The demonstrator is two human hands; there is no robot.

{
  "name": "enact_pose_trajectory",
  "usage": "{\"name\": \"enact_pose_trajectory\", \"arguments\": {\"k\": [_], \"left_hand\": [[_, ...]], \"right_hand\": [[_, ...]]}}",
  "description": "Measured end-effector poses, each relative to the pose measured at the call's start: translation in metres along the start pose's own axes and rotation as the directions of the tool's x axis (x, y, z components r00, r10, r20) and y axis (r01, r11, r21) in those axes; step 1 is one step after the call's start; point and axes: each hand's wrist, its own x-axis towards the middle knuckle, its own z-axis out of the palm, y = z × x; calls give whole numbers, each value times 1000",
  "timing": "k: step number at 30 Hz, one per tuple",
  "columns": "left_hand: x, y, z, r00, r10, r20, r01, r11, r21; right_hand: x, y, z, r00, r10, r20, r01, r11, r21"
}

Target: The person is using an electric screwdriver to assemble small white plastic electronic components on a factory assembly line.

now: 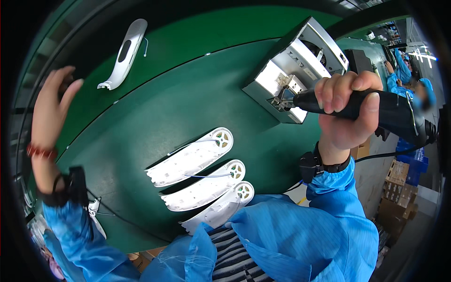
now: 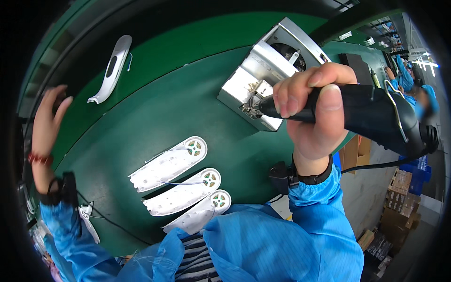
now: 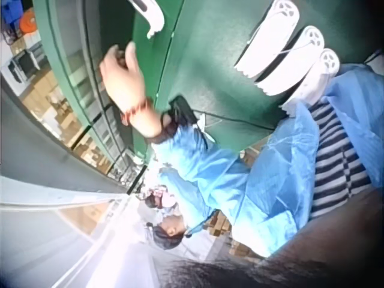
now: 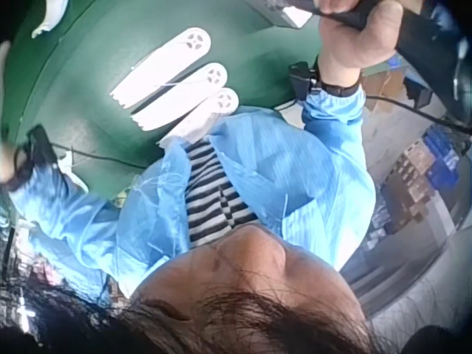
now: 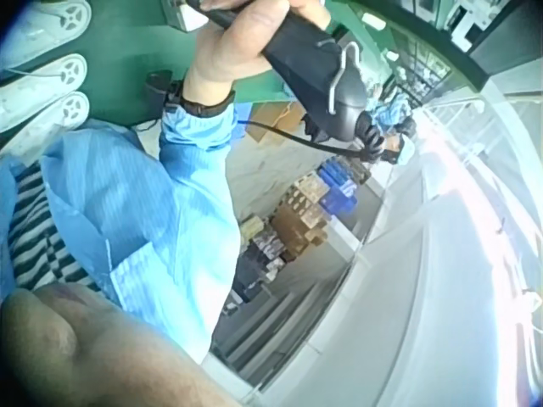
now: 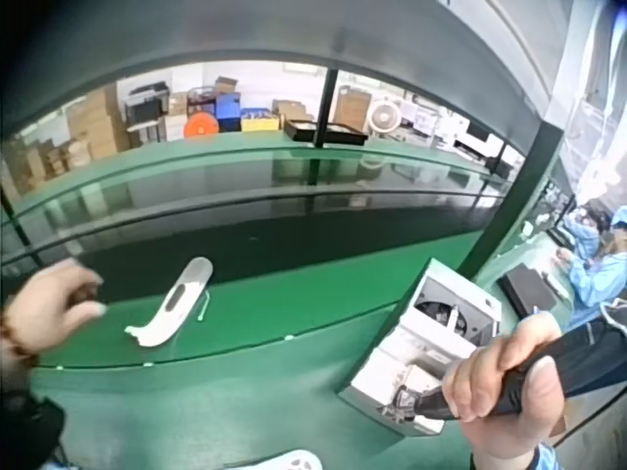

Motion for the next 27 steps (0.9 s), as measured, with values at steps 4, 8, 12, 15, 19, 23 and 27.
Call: {"name": "enact_pose_trajectory", "arguments": {"k": [4, 8, 12, 15, 19, 23, 27], "left_hand": [[18, 29, 70, 988, 155, -8, -155, 988, 0], [18, 67, 99, 996, 88, 26, -87, 996, -22], [27, 75, 121, 996, -72, -50, 71, 997, -27], [33, 69, 145, 981, -145, -126, 132, 986, -104], [57, 76, 151, 971, -3, -240, -34, 988, -150], [34, 100, 119, 948, -316, -33, 179, 619, -765], [-1, 124, 123, 898, -419, 139, 306, 365, -879]], "right_hand": [[-4, 2, -3, 999, 20, -33, -22, 998, -53], [0, 3, 0, 999, 24, -41, -25, 999, -22], [-1, 4, 0, 1000, 10, -9, -11, 999, -36], [1, 1, 2, 999, 39, -10, -39, 998, -48], [5, -16, -6, 996, 88, -22, -90, 990, -108], [1, -34, 4, 988, 127, 90, -126, 992, -13], [-4, -27, 36, 988, 120, 101, -125, 991, 47]]}}
